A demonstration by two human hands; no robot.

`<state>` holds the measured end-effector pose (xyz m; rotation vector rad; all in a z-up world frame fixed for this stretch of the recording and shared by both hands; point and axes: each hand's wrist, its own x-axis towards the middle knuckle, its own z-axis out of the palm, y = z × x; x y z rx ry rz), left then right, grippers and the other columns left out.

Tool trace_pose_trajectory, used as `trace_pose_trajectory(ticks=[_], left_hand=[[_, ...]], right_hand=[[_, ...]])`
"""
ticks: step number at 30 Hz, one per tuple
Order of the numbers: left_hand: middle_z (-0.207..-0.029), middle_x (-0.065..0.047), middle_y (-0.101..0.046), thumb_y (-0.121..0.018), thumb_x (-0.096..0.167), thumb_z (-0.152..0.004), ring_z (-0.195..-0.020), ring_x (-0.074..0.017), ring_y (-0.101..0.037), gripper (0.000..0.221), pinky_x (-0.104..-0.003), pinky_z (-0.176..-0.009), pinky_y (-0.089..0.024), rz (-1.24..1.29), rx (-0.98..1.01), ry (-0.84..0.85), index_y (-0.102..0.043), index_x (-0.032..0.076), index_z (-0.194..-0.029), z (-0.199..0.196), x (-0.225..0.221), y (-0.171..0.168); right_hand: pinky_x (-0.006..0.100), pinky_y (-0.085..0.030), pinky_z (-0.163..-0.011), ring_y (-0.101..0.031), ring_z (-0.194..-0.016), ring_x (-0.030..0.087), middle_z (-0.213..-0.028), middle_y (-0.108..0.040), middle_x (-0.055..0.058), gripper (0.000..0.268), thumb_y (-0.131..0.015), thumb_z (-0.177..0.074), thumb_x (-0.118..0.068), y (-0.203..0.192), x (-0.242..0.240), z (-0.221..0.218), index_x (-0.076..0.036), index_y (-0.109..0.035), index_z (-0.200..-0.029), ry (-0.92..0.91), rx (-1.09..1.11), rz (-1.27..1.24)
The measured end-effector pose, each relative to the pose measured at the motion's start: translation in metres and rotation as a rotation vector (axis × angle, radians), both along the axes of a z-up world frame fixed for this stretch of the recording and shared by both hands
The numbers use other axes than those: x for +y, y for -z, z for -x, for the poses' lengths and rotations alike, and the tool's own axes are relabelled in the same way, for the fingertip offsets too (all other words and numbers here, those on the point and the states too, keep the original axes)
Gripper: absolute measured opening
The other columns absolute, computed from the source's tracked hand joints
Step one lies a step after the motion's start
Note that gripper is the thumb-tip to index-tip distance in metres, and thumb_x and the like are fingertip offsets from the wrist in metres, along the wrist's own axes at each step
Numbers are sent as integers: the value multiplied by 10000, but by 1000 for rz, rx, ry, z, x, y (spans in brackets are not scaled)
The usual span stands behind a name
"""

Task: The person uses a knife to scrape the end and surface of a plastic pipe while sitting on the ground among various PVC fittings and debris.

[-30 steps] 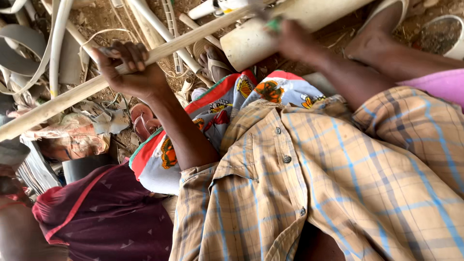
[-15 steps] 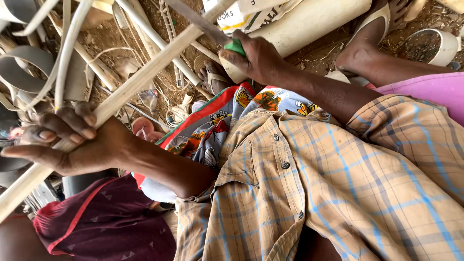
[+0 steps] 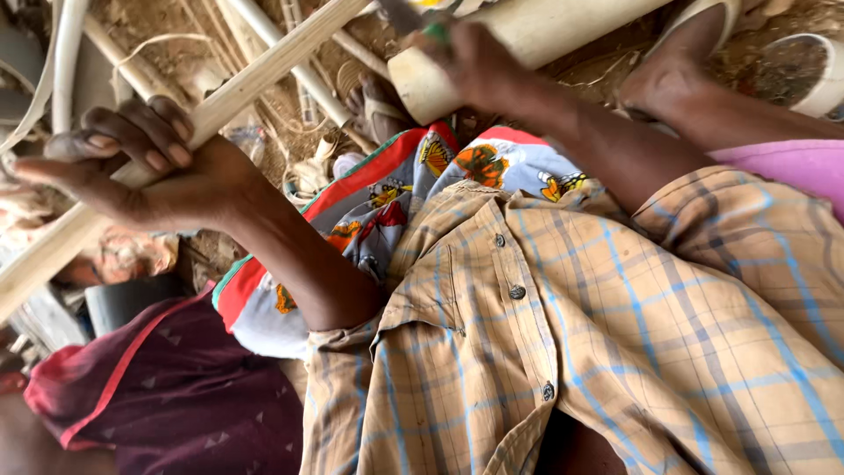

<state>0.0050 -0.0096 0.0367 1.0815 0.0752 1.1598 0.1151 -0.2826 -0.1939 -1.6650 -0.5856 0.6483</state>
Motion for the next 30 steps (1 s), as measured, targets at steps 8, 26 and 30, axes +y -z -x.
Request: trace_pose_trajectory(ticks=[8, 26, 30], left_hand=[[-584, 4, -355, -385, 442, -1091, -388, -69, -277, 424, -226, -333, -275, -126, -110, 290, -485, 98, -864, -8, 1, -2], [-621, 13, -360, -335, 480, -1096, -420, -72, -278, 425, -228, -365, -303, -158, -77, 407, -459, 124, -901, 2, 18, 5], [-601, 33, -355, -331, 515, -1100, -410, -71, -286, 440, -237, -383, -321, -136, -82, 460, -461, 146, -899, 5, 23, 7]], right_hand=[[282, -399, -360, -465, -413, 115, -560, -459, 23, 697, -511, -1056, -657, -12, -36, -19, 38, -488, -1106, 158, 502, 64], [274, -415, -351, -455, -405, 75, -578, -453, -23, 606, -494, -1043, -609, -35, -6, 7, -85, -550, -1343, -68, 403, 1], [275, -428, -355, -495, -399, 74, -562, -486, -16, 557, -457, -1056, -585, -48, 2, -1, -88, -568, -1282, -171, 356, 48]])
